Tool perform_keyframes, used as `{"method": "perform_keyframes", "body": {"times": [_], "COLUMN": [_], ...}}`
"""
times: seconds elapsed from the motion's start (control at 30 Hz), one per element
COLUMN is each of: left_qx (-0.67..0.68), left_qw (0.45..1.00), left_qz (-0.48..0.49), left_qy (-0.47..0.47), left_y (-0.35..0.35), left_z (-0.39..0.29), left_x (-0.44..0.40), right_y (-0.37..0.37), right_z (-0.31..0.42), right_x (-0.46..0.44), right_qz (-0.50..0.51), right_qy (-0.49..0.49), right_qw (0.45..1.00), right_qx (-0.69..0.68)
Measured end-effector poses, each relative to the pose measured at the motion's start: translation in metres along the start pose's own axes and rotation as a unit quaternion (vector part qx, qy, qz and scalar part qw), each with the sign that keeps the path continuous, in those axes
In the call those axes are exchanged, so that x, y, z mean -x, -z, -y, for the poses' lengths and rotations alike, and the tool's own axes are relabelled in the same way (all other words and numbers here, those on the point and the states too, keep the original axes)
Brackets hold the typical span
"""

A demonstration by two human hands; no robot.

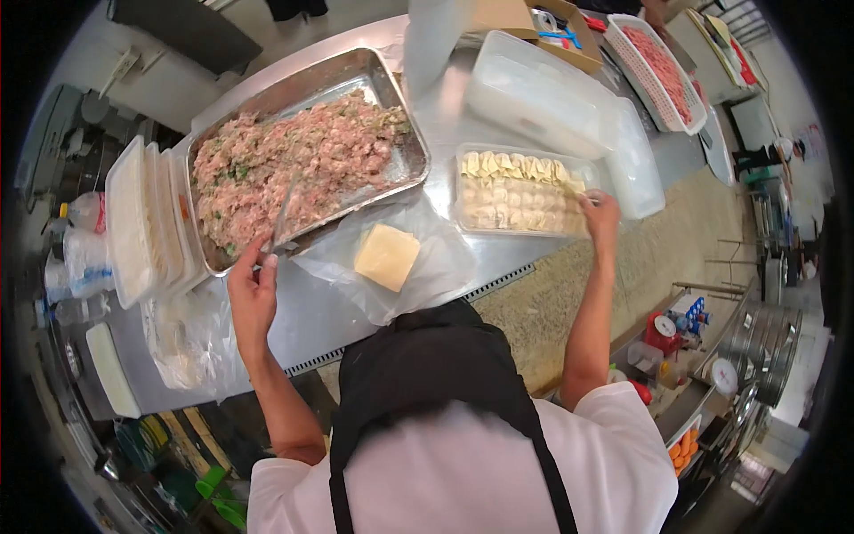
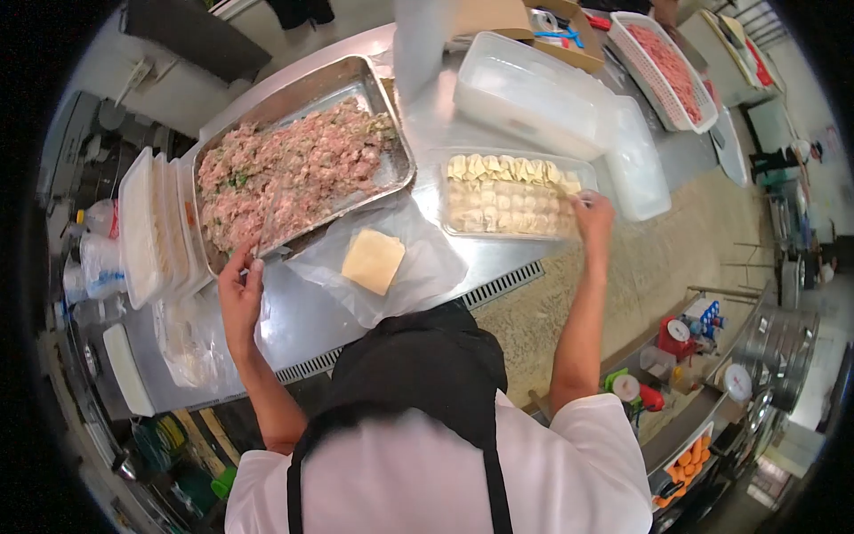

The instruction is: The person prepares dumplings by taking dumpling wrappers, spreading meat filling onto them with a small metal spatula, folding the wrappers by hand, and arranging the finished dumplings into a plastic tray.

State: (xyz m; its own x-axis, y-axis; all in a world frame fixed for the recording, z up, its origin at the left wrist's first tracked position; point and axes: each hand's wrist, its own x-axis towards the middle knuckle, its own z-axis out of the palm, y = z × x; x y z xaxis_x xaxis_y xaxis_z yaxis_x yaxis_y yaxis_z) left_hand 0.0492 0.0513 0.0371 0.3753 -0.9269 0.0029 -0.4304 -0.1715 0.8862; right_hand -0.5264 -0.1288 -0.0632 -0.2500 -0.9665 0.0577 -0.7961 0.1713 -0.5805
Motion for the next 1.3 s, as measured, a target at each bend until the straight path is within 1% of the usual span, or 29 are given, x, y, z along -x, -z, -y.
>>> {"method": "perform_keyframes", "body": {"times": [0.07, 0.1, 0.13, 0.17, 0.2, 0.23, 0.27, 0.3, 0.33, 0.37, 0.4, 0.47, 0.5, 0.53, 0.6, 0.67, 0.73, 0.8, 0.87, 0.93, 0.97, 1.0, 1.07, 1.1, 1.17, 1.2, 1.23, 1.27, 1.3], "left_qx": [-0.027, -0.035, -0.043, -0.12, -0.128, -0.236, -0.337, -0.341, -0.367, -0.391, -0.393, -0.484, -0.486, -0.477, -0.468, -0.496, -0.489, -0.479, -0.46, -0.453, -0.445, -0.444, -0.447, -0.446, -0.413, -0.413, -0.373, -0.332, -0.332], "left_qw": [0.999, 0.998, 0.995, 0.99, 0.988, 0.971, 0.929, 0.928, 0.921, 0.911, 0.91, 0.862, 0.861, 0.86, 0.856, 0.849, 0.857, 0.866, 0.865, 0.872, 0.878, 0.877, 0.878, 0.879, 0.887, 0.887, 0.893, 0.896, 0.895], "left_qz": [-0.019, -0.015, -0.015, -0.006, -0.022, -0.005, 0.017, 0.011, 0.053, 0.095, 0.092, 0.093, 0.092, 0.098, 0.104, 0.142, 0.114, 0.081, 0.145, 0.158, 0.17, 0.171, 0.108, 0.105, 0.184, 0.185, 0.232, 0.275, 0.275], "left_qy": [-0.006, 0.041, 0.089, 0.073, 0.082, -0.036, -0.153, -0.147, -0.12, -0.093, -0.092, -0.119, -0.117, -0.154, -0.194, -0.111, -0.116, -0.114, -0.14, -0.096, -0.057, -0.059, -0.13, -0.129, -0.091, -0.089, -0.097, -0.108, -0.111], "left_y": [0.008, 0.013, 0.02, 0.025, 0.03, 0.033, 0.033, 0.031, 0.026, 0.021, 0.012, -0.008, -0.021, -0.034, -0.038, -0.033, -0.032, -0.037, -0.044, -0.029, -0.025, -0.025, -0.031, -0.037, -0.043, -0.039, -0.031, -0.025, -0.019], "left_z": [0.001, 0.0, -0.002, -0.004, -0.006, -0.01, -0.014, -0.022, -0.032, -0.039, -0.04, -0.029, -0.017, -0.001, -0.002, -0.017, -0.014, -0.004, 0.012, -0.013, -0.022, -0.017, 0.007, 0.018, 0.037, 0.034, 0.027, 0.018, 0.011], "left_x": [-0.002, -0.004, -0.006, -0.011, -0.017, -0.024, -0.031, -0.037, -0.042, -0.049, -0.058, -0.074, -0.077, -0.08, -0.082, -0.083, -0.088, -0.091, -0.09, -0.092, -0.093, -0.096, -0.102, -0.103, -0.103, -0.105, -0.107, -0.111, -0.112], "right_y": [0.031, 0.046, 0.056, 0.067, 0.077, 0.081, 0.085, 0.084, 0.071, 0.049, 0.034, 0.013, 0.004, 0.004, 0.012, 0.002, -0.021, -0.044, -0.034, -0.024, -0.016, -0.024, -0.058, -0.069, -0.065, -0.06, -0.051, -0.041, -0.037], "right_z": [0.0, -0.001, 0.005, 0.024, 0.045, 0.064, 0.083, 0.093, 0.09, 0.082, 0.078, 0.1, 0.113, 0.127, 0.151, 0.139, 0.118, 0.097, 0.124, 0.142, 0.154, 0.149, 0.125, 0.117, 0.126, 0.13, 0.136, 0.144, 0.149], "right_x": [0.004, 0.008, 0.016, 0.031, 0.043, 0.05, 0.058, 0.062, 0.062, 0.062, 0.061, 0.067, 0.074, 0.082, 0.089, 0.091, 0.097, 0.105, 0.12, 0.131, 0.135, 0.137, 0.144, 0.148, 0.149, 0.151, 0.151, 0.146, 0.141], "right_qz": [0.045, 0.05, 0.059, 0.062, 0.062, 0.076, 0.113, 0.146, 0.151, 0.187, 0.22, 0.206, 0.19, 0.192, 0.214, 0.223, 0.23, 0.29, 0.317, 0.314, 0.316, 0.313, 0.316, 0.339, 0.347, 0.35, 0.349, 0.377, 0.399], "right_qy": [-0.064, -0.07, -0.079, -0.055, -0.035, -0.035, -0.058, -0.082, -0.081, -0.116, -0.149, -0.164, -0.18, -0.181, -0.164, -0.191, -0.218, -0.294, -0.29, -0.24, -0.236, -0.235, -0.27, -0.261, -0.243, -0.23, -0.233, -0.174, -0.11], "right_qw": [0.991, 0.963, 0.913, 0.849, 0.768, 0.762, 0.71, 0.654, 0.652, 0.709, 0.759, 0.765, 0.771, 0.77, 0.69, 0.695, 0.698, 0.752, 0.731, 0.607, 0.596, 0.597, 0.67, 0.66, 0.649, 0.637, 0.637, 0.565, 0.486], "right_qx": [-0.109, -0.254, -0.396, -0.522, -0.637, -0.642, -0.693, -0.738, -0.739, -0.67, -0.594, -0.588, -0.58, -0.581, -0.672, -0.657, -0.642, -0.514, -0.53, -0.689, -0.699, -0.701, -0.616, -0.618, -0.632, -0.648, -0.647, -0.713, -0.769]}}
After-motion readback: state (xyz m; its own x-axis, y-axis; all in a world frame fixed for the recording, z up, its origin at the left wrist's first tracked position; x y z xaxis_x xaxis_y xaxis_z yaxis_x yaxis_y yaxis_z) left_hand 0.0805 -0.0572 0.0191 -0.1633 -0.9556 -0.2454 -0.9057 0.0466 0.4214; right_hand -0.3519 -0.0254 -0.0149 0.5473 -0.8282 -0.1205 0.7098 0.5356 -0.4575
